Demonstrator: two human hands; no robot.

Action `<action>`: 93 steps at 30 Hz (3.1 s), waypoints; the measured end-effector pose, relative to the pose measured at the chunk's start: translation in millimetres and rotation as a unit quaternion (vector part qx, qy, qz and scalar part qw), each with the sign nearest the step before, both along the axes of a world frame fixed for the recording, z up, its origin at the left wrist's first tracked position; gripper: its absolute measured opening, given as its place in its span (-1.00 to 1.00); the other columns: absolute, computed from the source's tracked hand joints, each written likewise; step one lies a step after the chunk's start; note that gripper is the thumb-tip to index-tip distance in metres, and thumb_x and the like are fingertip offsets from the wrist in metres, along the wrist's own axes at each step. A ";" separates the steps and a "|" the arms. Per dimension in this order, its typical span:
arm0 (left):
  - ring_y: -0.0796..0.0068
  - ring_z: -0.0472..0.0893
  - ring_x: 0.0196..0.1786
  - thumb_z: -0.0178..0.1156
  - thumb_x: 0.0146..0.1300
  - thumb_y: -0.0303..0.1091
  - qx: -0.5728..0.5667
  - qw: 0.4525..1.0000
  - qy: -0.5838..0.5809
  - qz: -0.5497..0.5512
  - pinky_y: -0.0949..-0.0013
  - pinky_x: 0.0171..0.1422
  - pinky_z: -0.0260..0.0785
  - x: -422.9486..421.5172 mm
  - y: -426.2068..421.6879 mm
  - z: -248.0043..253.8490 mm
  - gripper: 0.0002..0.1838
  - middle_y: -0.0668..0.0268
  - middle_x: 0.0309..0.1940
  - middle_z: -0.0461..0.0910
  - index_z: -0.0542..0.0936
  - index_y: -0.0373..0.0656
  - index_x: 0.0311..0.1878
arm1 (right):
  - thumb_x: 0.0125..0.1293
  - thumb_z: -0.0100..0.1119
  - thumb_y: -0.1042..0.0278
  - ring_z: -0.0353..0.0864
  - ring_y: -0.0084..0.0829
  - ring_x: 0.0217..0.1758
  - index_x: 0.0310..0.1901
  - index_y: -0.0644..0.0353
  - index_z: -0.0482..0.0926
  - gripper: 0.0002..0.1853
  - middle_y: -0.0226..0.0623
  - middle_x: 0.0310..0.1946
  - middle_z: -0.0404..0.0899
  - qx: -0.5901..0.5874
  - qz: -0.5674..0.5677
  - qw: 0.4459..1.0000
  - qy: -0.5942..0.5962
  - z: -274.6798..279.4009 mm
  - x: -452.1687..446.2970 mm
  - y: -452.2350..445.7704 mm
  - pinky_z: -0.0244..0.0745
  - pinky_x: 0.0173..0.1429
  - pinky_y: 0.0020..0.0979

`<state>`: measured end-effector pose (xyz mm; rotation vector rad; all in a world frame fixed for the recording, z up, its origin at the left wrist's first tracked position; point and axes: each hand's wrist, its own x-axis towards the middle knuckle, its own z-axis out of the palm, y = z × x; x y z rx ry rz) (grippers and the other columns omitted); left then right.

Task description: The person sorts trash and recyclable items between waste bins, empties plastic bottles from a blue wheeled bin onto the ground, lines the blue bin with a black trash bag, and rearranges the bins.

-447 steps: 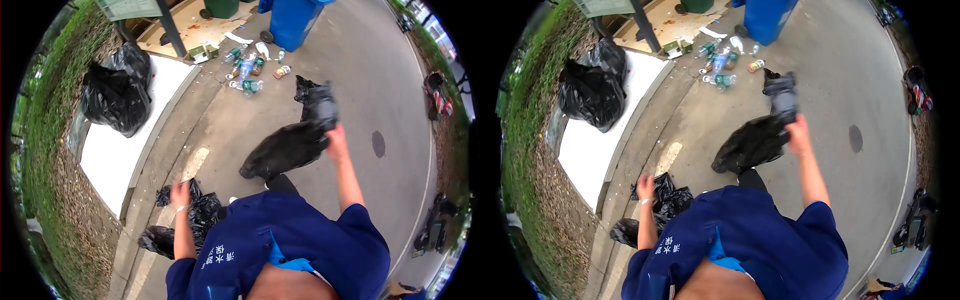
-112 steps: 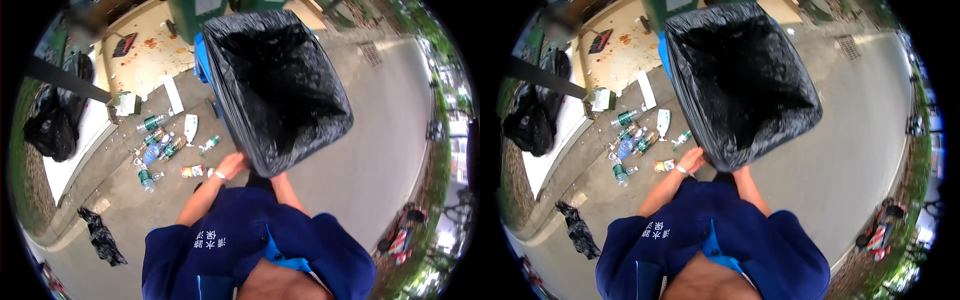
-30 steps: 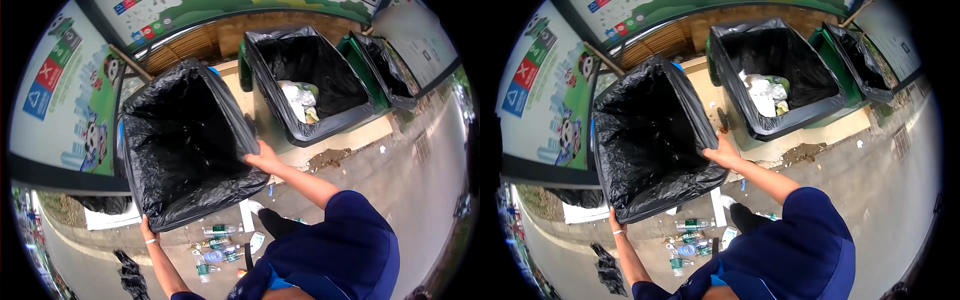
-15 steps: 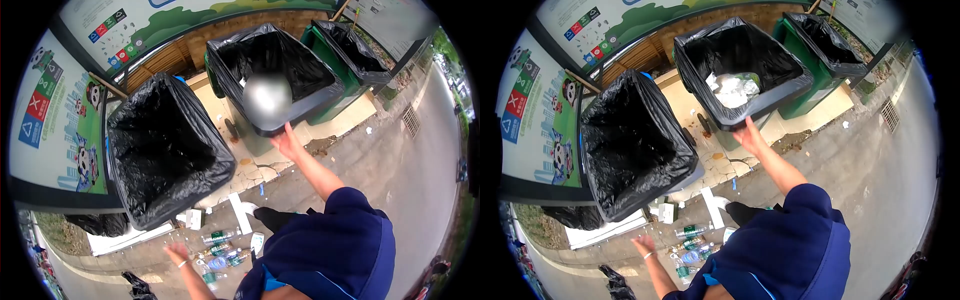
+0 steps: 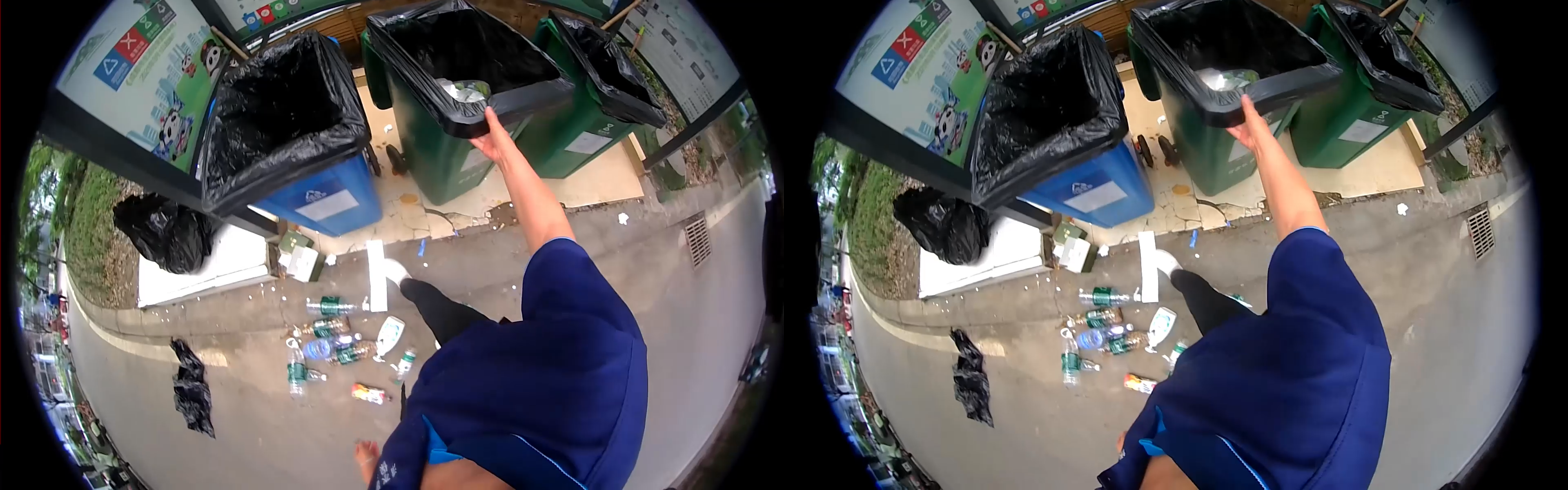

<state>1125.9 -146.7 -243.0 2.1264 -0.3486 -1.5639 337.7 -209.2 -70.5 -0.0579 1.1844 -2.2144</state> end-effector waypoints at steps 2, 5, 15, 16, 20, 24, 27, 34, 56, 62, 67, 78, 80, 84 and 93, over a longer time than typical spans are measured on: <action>0.36 0.52 -0.41 0.00 0.13 -0.24 0.021 0.999 -0.022 0.032 0.48 -0.49 0.40 39.5 51.5 -20.5 -0.64 0.22 -0.33 0.47 0.26 -0.10 0.00 | 0.07 0.06 -0.05 0.45 -0.31 -0.08 0.02 0.23 0.22 -0.39 -0.10 -0.13 0.41 0.101 0.153 0.982 -0.035 8.3 21.3 14.3 0.45 -0.18 -0.40; 0.39 0.52 -0.42 0.02 0.12 -0.26 0.038 0.999 -0.001 0.007 0.50 -0.50 0.38 47.4 96.1 -44.4 -0.65 0.24 -0.35 0.47 0.28 -0.12 -0.03 | 0.06 0.09 -0.02 0.51 -0.43 -0.20 0.00 0.19 0.26 -0.44 -0.19 -0.14 0.43 0.188 0.336 0.917 0.106 28.7 69.0 44.8 0.46 -0.23 -0.48; 0.51 0.50 -0.47 0.06 0.09 -0.30 -0.083 0.949 0.114 -0.281 0.56 -0.52 0.34 -122.0 19.6 -11.5 -0.68 0.32 -0.41 0.46 0.32 -0.18 -0.09 | 0.11 0.05 0.12 0.51 -0.50 -0.28 -0.10 0.08 0.33 -0.64 -0.39 -0.21 0.44 0.426 0.218 0.876 0.053 -15.0 64.6 223.7 0.42 -0.31 -0.52; 0.54 0.50 -0.48 0.08 0.08 -0.31 -0.096 0.936 0.107 -0.322 0.58 -0.51 0.33 -141.4 2.7 -4.7 -0.67 0.34 -0.42 0.46 0.33 -0.19 -0.10 | 0.12 0.05 0.13 0.51 -0.49 -0.28 -0.11 0.07 0.34 -0.66 -0.39 -0.22 0.44 0.430 0.160 0.888 0.032 -16.1 62.7 237.5 0.42 -0.31 -0.50; 0.53 0.50 -0.34 0.09 0.08 -0.32 -0.228 0.827 0.110 -0.503 0.55 -0.35 0.35 -242.2 -68.9 35.6 -0.61 0.33 -0.38 0.45 0.30 -0.24 -0.03 | 0.10 0.05 0.14 0.50 -0.53 -0.32 -0.13 0.05 0.35 -0.68 -0.45 -0.27 0.42 0.391 0.078 0.917 0.026 -6.0 43.3 285.6 0.44 -0.35 -0.51; 0.37 0.32 0.06 0.10 0.09 -0.31 -0.385 0.720 0.095 -0.569 0.37 0.12 0.15 -387.6 -107.4 124.5 -0.46 0.12 0.02 0.29 0.18 -0.28 0.12 | 0.08 0.07 0.15 0.48 -0.53 -0.33 -0.12 0.08 0.36 -0.66 -0.43 -0.27 0.42 0.393 -0.011 0.918 0.045 1.1 -1.0 320.2 0.45 -0.38 -0.52; 0.34 0.27 0.10 0.10 0.10 -0.28 -0.442 0.691 0.158 -0.550 0.38 0.14 0.11 -503.3 -122.1 175.6 -0.42 0.10 0.08 0.22 0.15 -0.25 0.15 | 0.06 0.10 0.10 0.45 -0.49 -0.24 -0.03 0.14 0.31 -0.53 -0.37 -0.21 0.41 0.379 -0.100 0.915 0.092 15.3 -49.6 313.6 0.42 -0.25 -0.48; 0.11 0.24 0.10 0.19 -0.03 -0.05 -0.571 0.699 -0.069 -0.425 0.31 0.17 0.04 -723.6 -144.9 211.6 -0.22 -0.01 0.09 0.18 0.12 -0.33 0.14 | -0.10 0.16 -0.13 0.43 -0.43 -0.20 -0.01 0.33 0.29 -0.26 -0.10 -0.13 0.39 0.402 -0.216 0.811 0.367 32.2 -243.1 220.5 0.31 -0.09 -0.48; 0.32 0.36 -0.03 0.12 0.06 -0.22 -0.556 0.718 -0.141 -0.395 0.39 0.10 0.13 -701.0 -210.7 200.4 -0.48 0.10 -0.01 0.36 0.29 -0.24 0.08 | 0.06 0.08 -0.01 0.27 -0.27 0.04 0.22 0.18 -0.14 -0.17 -0.19 0.07 0.13 0.218 0.022 0.964 0.149 27.9 -204.9 235.3 0.23 0.03 -0.32; 0.24 0.29 0.06 -0.05 0.16 -0.04 -0.532 0.722 -0.227 -0.380 0.41 0.17 0.02 -693.1 -210.8 194.0 -0.42 0.05 0.06 0.27 0.21 -0.28 0.12 | 0.03 0.15 0.03 0.40 -0.41 -0.23 -0.07 0.08 0.22 -0.50 -0.43 -0.22 0.34 -0.034 -0.271 0.954 -0.124 6.3 -290.9 314.6 0.35 -0.10 -0.37; 0.26 0.35 -0.01 -0.24 0.11 0.23 -0.358 0.922 -0.011 -0.151 0.29 -0.02 0.29 -636.4 -180.6 132.9 -0.28 0.08 -0.01 0.32 0.24 -0.26 0.09 | 0.05 0.16 0.23 0.44 -0.54 -0.20 -0.12 0.08 0.29 -0.63 -0.46 -0.26 0.46 -0.045 -0.250 0.961 -0.106 2.4 -312.4 308.4 0.36 -0.09 -0.40; 0.32 0.41 -0.08 -0.08 0.10 0.14 -0.083 0.917 0.113 -0.375 0.38 -0.16 0.29 -912.1 172.0 173.4 -0.38 0.21 -0.04 0.36 0.14 0.00 0.15 | 0.08 0.12 0.24 0.29 -0.53 0.00 0.12 0.10 0.01 -0.37 -0.36 0.01 0.23 -0.030 0.052 0.984 -0.168 13.7 -310.9 404.0 0.28 -0.03 -0.41; 0.33 0.35 -0.01 -0.11 0.09 0.19 -0.088 0.907 0.135 -0.389 0.24 -0.05 0.21 -972.3 192.0 193.5 -0.38 0.25 -0.02 0.34 0.19 0.01 0.13 | 0.17 -0.01 0.24 0.22 -0.43 0.12 0.09 0.19 0.16 -0.53 -0.29 0.05 0.23 0.082 0.292 0.952 0.030 12.5 -337.4 467.5 0.19 0.12 -0.41; 0.45 0.39 -0.10 -0.07 -0.02 0.29 -0.082 0.939 0.193 -0.274 0.22 -0.06 0.24 -1035.0 214.8 208.2 -0.38 0.43 -0.12 0.42 0.33 0.05 -0.01 | 0.13 0.05 0.15 0.40 -0.55 -0.17 0.03 0.15 0.28 -0.54 -0.37 -0.18 0.42 0.260 0.222 0.938 -0.058 -39.8 -377.5 609.5 0.33 -0.17 -0.53; 0.35 0.37 0.03 -0.20 0.03 0.30 -0.215 0.960 0.124 -0.131 0.29 0.02 0.29 -1070.7 238.0 200.1 -0.33 0.34 0.02 0.33 0.25 0.02 0.09 | 0.14 0.04 0.23 0.45 -0.56 -0.27 -0.08 0.15 0.35 -0.67 -0.42 -0.29 0.44 0.419 -0.087 0.898 -0.101 -28.2 -526.4 776.7 0.33 -0.27 -0.57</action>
